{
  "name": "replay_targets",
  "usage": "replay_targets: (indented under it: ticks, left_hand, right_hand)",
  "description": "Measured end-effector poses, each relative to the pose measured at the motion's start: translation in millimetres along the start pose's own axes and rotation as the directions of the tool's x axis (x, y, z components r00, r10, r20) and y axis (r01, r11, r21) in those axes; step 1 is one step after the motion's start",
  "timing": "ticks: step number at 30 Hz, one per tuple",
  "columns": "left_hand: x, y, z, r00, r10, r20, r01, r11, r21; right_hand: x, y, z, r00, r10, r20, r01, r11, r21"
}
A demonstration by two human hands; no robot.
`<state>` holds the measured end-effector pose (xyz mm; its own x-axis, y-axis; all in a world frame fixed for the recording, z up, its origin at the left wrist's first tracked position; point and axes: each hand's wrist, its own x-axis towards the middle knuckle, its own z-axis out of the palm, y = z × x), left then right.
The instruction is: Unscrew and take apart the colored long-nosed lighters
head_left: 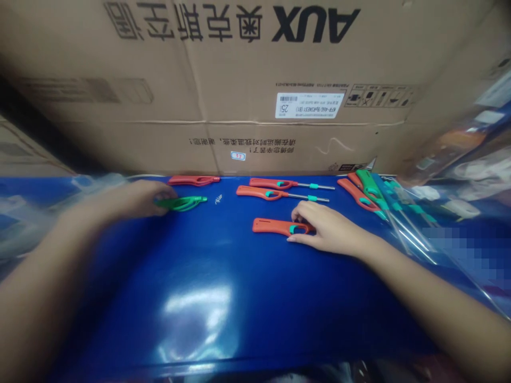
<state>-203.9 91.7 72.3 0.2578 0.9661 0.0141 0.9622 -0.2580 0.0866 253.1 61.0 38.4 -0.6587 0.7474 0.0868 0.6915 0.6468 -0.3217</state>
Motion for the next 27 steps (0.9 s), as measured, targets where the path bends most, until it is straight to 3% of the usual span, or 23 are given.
replay_targets:
  ticks: [3,8,12,14,16,19,21,23,25,27]
  left_hand:
    - [2.0,11.4,0.3,0.996,0.04,0.083,-0.05,0.99,0.129]
    - [12.6,15.6,16.1,0.994,0.101,-0.027,-0.098,0.989,0.108]
    - [23.2,9.4,28.2,0.986,0.119,-0.117,-0.11,0.991,0.082]
    - [24.0,17.0,28.4,0.979,0.132,-0.154,-0.116,0.987,0.109]
    - [19.7,39.5,27.0,0.961,0.189,-0.2,-0.168,0.979,0.118]
    - [3.6,97.5,30.4,0.896,0.357,-0.263,-0.373,0.928,-0.012]
    - [-10.7,138.8,38.7,0.847,0.493,-0.198,-0.521,0.844,-0.126]
    - [-23.8,170.3,49.2,0.807,0.559,-0.189,-0.588,0.788,-0.18]
    - [-32.9,187.4,58.0,0.774,0.598,-0.208,-0.633,0.739,-0.231]
    - [-37.7,193.1,62.7,0.777,0.572,-0.264,-0.63,0.709,-0.317]
  right_hand:
    - [-0.5,-1.7,2.1,1.0,-0.011,0.003,0.011,1.0,0.01]
    - [-4.0,-3.6,2.6,0.999,-0.046,0.011,0.045,0.997,0.055]
    - [-7.1,-3.0,1.5,0.999,0.018,0.043,-0.021,0.997,0.078]
    - [-8.1,-3.1,0.2,0.997,0.04,0.066,-0.045,0.997,0.068]
    - [-8.6,-4.9,-1.5,0.994,0.05,0.097,-0.056,0.997,0.06]
    - [-9.3,-11.7,-3.1,0.989,0.035,0.146,-0.049,0.995,0.09]
    - [-9.9,-18.0,-2.4,0.987,0.006,0.161,-0.026,0.993,0.117]
    - [-10.6,-24.4,-0.1,0.985,-0.036,0.168,0.014,0.991,0.132]
    - [-11.0,-29.7,2.7,0.982,-0.083,0.168,0.059,0.988,0.144]
    - [-10.9,-33.2,5.0,0.981,-0.115,0.155,0.09,0.983,0.161]
